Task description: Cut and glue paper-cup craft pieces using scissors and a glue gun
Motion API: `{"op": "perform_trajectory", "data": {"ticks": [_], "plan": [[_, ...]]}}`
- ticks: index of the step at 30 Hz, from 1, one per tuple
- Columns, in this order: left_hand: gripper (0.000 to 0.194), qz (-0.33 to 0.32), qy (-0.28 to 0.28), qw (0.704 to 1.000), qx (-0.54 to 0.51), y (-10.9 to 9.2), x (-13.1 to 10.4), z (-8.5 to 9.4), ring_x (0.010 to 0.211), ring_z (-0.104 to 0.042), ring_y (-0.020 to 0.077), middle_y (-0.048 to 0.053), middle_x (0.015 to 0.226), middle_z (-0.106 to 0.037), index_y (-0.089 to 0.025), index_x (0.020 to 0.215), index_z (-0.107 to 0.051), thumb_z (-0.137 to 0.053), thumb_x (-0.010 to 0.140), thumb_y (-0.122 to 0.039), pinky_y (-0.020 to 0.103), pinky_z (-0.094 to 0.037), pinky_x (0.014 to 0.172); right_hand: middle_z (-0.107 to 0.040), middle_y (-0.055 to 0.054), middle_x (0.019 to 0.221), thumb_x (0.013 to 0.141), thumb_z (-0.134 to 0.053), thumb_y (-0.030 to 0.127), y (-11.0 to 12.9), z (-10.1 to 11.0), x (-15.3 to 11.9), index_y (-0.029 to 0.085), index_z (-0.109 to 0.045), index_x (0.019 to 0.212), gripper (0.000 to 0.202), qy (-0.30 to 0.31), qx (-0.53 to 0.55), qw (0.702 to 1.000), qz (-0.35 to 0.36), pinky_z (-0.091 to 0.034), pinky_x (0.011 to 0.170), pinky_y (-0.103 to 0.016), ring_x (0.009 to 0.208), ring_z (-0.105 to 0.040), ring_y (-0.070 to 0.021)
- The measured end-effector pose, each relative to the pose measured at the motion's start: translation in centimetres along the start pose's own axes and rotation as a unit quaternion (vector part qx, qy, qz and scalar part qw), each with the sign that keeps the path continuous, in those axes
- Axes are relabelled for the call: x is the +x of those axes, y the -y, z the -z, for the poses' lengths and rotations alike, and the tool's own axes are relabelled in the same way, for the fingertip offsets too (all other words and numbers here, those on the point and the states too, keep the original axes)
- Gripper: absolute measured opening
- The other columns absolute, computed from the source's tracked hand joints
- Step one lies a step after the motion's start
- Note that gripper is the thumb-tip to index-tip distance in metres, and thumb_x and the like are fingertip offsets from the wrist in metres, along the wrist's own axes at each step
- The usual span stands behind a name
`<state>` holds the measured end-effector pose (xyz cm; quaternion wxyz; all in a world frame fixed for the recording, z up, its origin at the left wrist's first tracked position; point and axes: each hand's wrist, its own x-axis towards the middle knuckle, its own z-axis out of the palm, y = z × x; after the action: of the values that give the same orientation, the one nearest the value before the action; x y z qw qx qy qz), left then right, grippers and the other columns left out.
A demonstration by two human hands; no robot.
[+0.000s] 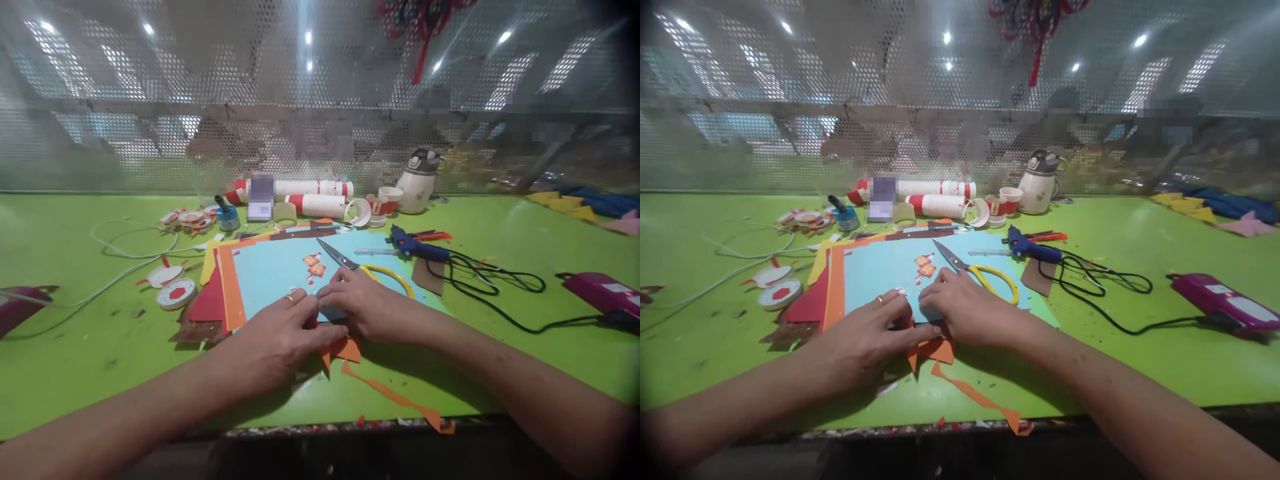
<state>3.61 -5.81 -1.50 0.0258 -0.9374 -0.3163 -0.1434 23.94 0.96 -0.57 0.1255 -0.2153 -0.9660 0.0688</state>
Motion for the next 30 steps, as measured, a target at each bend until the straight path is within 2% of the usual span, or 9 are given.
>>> {"op": "perform_trajectory", "data": {"ticks": [2,5,7,10,13,17,22,27,30], "plan": [[0.037,-0.016,0.010,1.000,0.011,0.6,0.1,0.1,0.077,-0.043,0.0196,0.007,0.089,-0.048,-0.024,0.120,-0.056,-0.053,0.084,-0.013,0.032,-0.039,0.066,-0.070,-0.008,0.106,0.075,-0.062,0.004,-0.5,0.0,0.3,0.017,-0.067,0.107,0.035,-0.004,0.004,1.000,-0.019,-0.044,0.081,-0.038,0.097,-0.051,-0.0233],[0.039,-0.041,0.011,0.998,0.052,1.2,0.5,0.4,0.077,-0.041,0.0207,0.008,0.087,-0.049,-0.018,0.121,-0.055,-0.054,0.082,-0.013,0.032,-0.039,0.064,-0.067,-0.011,0.116,0.079,-0.050,-0.003,-1.1,0.2,0.0,0.014,-0.065,0.112,0.040,-0.047,0.036,0.997,-0.050,-0.043,0.088,-0.041,0.105,-0.051,-0.0236],[0.038,-0.052,0.005,0.996,0.079,1.4,0.7,0.4,0.078,-0.041,0.0217,0.009,0.088,-0.048,-0.017,0.121,-0.054,-0.052,0.083,-0.013,0.034,-0.040,0.065,-0.069,-0.012,0.109,0.082,-0.045,-0.002,-1.2,0.4,-0.6,0.012,-0.065,0.111,0.038,-0.090,0.071,0.990,-0.078,-0.045,0.088,-0.040,0.102,-0.054,-0.0225],[0.035,-0.023,0.003,0.996,0.080,1.2,1.1,-0.1,0.077,-0.041,0.0210,0.008,0.087,-0.046,-0.020,0.118,-0.056,-0.049,0.085,-0.013,0.033,-0.039,0.065,-0.071,-0.009,0.100,0.085,-0.042,0.001,-0.6,0.9,-1.4,0.014,-0.065,0.110,0.036,-0.125,0.121,0.981,-0.092,-0.046,0.084,-0.038,0.092,-0.059,-0.0198],[0.032,0.019,0.011,0.998,0.052,1.0,1.1,-1.1,0.073,-0.040,0.0193,0.006,0.084,-0.044,-0.022,0.111,-0.060,-0.049,0.084,-0.010,0.031,-0.037,0.063,-0.071,-0.006,0.096,0.087,-0.044,0.002,0.3,1.0,-1.5,0.017,-0.065,0.104,0.031,-0.079,0.130,0.987,-0.056,-0.046,0.081,-0.036,0.089,-0.056,-0.0194],[0.029,0.030,0.018,0.999,0.016,1.1,0.7,-2.0,0.074,-0.041,0.0195,0.007,0.085,-0.048,-0.019,0.107,-0.061,-0.047,0.085,-0.007,0.033,-0.037,0.064,-0.068,-0.007,0.100,0.089,-0.053,0.010,1.2,0.1,-1.2,0.017,-0.065,0.101,0.018,-0.001,0.046,0.998,-0.038,-0.043,0.083,-0.038,0.095,-0.049,-0.0225],[0.028,0.026,0.009,1.000,-0.010,0.9,0.4,-1.9,0.080,-0.043,0.0215,0.009,0.089,-0.053,-0.018,0.109,-0.062,-0.044,0.088,-0.010,0.036,-0.041,0.070,-0.063,-0.011,0.108,0.089,-0.054,0.011,1.5,-0.7,-1.2,0.016,-0.064,0.106,0.020,-0.001,-0.016,0.999,-0.043,-0.041,0.087,-0.043,0.101,-0.046,-0.0250],[0.030,0.031,-0.009,0.999,-0.006,0.7,0.2,-1.9,0.077,-0.043,0.0223,0.010,0.087,-0.054,-0.018,0.109,-0.063,-0.042,0.089,-0.012,0.038,-0.043,0.069,-0.060,-0.013,0.113,0.092,-0.056,0.026,1.3,-0.9,-1.2,0.018,-0.062,0.111,0.021,-0.025,-0.017,0.998,-0.055,-0.041,0.088,-0.045,0.104,-0.045,-0.0265],[0.028,0.031,-0.005,0.999,-0.005,0.8,0.0,-2.3,0.079,-0.043,0.0228,0.010,0.087,-0.052,-0.018,0.108,-0.063,-0.043,0.089,-0.012,0.038,-0.042,0.070,-0.058,-0.012,0.118,0.093,-0.052,0.020,1.4,-1.1,-1.2,0.019,-0.061,0.111,0.021,-0.014,-0.028,0.998,-0.051,-0.041,0.090,-0.046,0.109,-0.044,-0.0272]]}}
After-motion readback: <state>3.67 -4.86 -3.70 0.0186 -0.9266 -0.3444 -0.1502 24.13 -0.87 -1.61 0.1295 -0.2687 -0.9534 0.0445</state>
